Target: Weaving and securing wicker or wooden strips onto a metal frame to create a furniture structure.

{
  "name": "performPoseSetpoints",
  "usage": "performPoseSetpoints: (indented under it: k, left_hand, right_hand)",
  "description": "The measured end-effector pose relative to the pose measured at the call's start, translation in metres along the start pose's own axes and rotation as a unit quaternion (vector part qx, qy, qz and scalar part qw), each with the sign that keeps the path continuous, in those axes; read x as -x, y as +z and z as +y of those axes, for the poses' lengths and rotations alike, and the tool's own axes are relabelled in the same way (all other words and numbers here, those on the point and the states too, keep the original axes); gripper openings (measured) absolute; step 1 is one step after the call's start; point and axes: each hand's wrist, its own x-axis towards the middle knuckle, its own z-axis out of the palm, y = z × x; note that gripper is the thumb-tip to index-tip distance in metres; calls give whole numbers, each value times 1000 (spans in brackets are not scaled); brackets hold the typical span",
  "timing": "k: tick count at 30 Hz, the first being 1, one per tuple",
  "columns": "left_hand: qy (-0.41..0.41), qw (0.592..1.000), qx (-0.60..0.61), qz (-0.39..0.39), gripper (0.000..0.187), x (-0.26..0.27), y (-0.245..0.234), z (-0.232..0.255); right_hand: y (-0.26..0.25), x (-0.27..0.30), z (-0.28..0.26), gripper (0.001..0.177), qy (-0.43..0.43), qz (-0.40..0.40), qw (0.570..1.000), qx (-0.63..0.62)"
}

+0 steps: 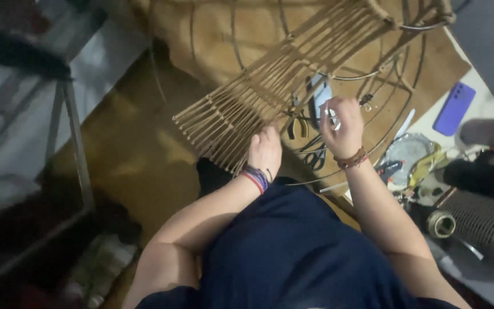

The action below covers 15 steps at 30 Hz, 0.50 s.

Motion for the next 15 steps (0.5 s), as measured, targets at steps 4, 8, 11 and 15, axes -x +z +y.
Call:
performPoseSetpoints:
  k: [4, 8, 11, 15]
  left_hand:
    - [-51, 996, -1, 74, 46, 1, 24, 16]
    - [-56, 997, 16, 60, 45, 1, 47, 18]
    - [-47, 993, 64, -92, 51, 8, 48, 11]
    - [-86, 926, 150, -337, 66, -1, 50, 12]
  right_hand:
    - [41, 13, 51, 11, 48, -165, 985, -32]
    - [65, -25, 67, 23, 135, -385, 910, -68]
    - [73, -36, 71, 29, 139, -442, 878, -119]
    - [74, -33, 71, 23, 103, -364, 923, -72]
